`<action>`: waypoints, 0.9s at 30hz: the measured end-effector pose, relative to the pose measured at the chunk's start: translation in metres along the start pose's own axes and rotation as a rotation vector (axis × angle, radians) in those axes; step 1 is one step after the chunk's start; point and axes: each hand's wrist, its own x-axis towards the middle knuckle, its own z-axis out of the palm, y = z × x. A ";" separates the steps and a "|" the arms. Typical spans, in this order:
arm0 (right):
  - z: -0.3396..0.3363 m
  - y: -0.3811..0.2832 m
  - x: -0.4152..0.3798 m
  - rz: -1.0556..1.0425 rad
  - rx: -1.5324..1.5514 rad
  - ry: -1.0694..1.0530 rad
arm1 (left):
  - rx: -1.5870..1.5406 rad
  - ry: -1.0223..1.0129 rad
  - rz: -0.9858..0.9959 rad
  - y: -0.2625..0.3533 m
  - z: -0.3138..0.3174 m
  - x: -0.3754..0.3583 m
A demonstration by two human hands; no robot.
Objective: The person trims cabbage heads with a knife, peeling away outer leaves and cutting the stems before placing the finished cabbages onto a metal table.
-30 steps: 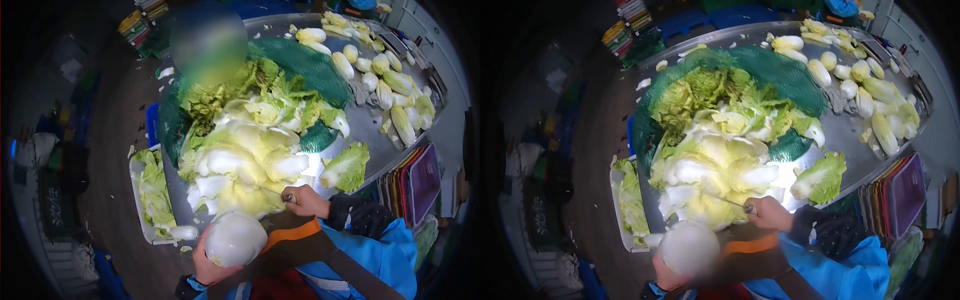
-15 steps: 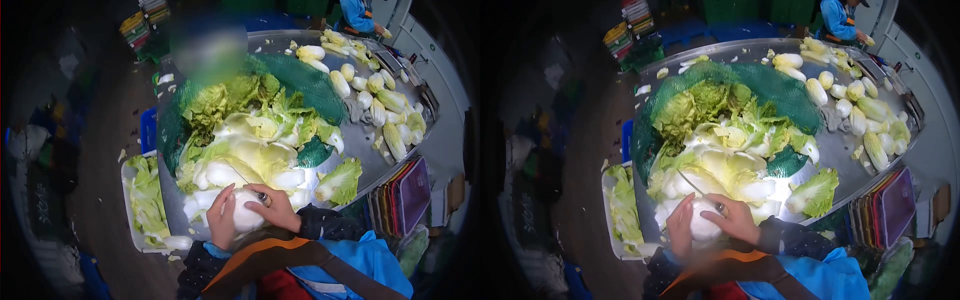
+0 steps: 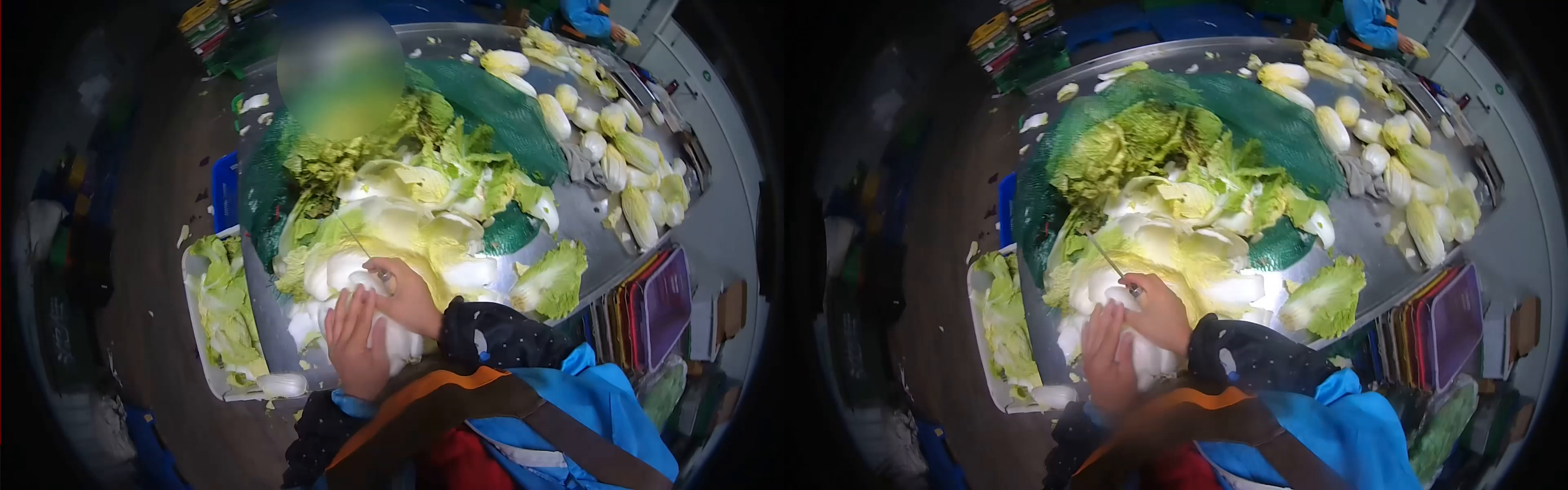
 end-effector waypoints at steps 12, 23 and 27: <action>-0.020 -0.012 0.005 -0.106 0.144 -0.152 | -0.286 0.158 -0.245 -0.018 -0.007 -0.018; -0.045 -0.015 0.018 -0.262 0.174 -0.479 | -0.472 -0.038 -0.361 -0.016 -0.021 -0.010; -0.038 -0.048 0.013 -0.270 -0.104 -0.476 | -0.307 -0.075 -0.334 0.009 -0.020 -0.017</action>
